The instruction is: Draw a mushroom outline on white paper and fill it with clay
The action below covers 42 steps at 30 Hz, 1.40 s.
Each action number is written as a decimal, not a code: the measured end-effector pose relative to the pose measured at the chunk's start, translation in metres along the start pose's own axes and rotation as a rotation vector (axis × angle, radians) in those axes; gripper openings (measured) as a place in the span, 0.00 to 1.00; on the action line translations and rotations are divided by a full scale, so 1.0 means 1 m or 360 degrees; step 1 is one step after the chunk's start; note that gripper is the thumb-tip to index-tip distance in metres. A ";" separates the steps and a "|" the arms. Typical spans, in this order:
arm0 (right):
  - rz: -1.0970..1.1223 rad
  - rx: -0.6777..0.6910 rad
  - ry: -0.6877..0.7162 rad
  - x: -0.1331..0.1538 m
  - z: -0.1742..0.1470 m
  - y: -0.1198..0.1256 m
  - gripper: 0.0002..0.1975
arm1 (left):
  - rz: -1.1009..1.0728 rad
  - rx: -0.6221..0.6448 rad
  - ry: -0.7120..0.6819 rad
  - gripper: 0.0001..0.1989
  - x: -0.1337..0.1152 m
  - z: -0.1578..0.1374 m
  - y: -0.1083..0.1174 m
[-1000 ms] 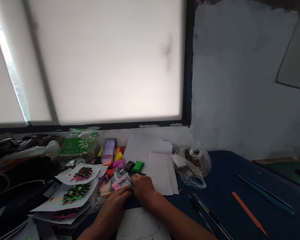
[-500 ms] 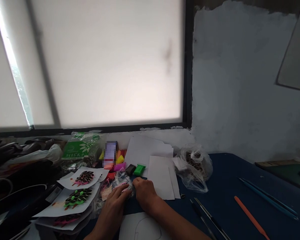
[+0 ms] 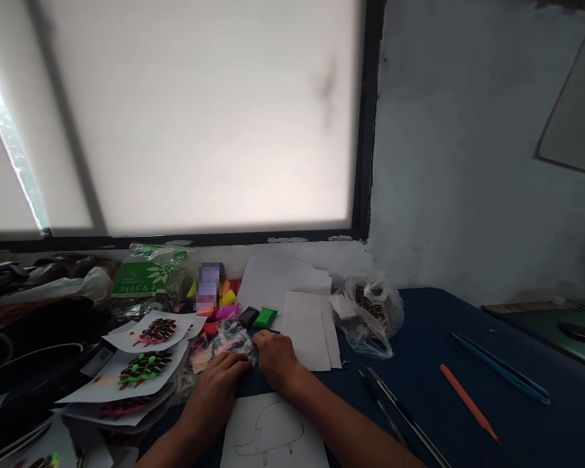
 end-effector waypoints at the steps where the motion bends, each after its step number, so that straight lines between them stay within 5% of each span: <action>1: 0.0005 -0.0003 -0.0004 0.000 0.000 0.000 0.12 | 0.0000 0.0001 -0.0006 0.23 0.000 0.000 0.000; 10: 0.0026 -0.0025 -0.0012 0.000 -0.001 0.002 0.12 | 0.0010 -0.0042 -0.0087 0.18 -0.007 -0.001 0.002; 30: 0.0208 -0.0153 -0.0105 0.018 0.007 0.029 0.08 | 0.0042 0.0081 0.0042 0.27 -0.006 -0.005 -0.007; 42: 0.0589 0.0055 -0.0229 0.050 0.056 -0.004 0.13 | -0.0089 0.0000 0.0168 0.34 -0.001 -0.010 -0.013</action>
Point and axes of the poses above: each hand's wrist, its own z-axis towards the middle knuckle, its own y-axis out of the back of the hand, x = y × z, the point moved 8 cm from there along z, towards the middle knuckle, and after that the axes turned 10 degrees about -x, right-handed, at the moved point
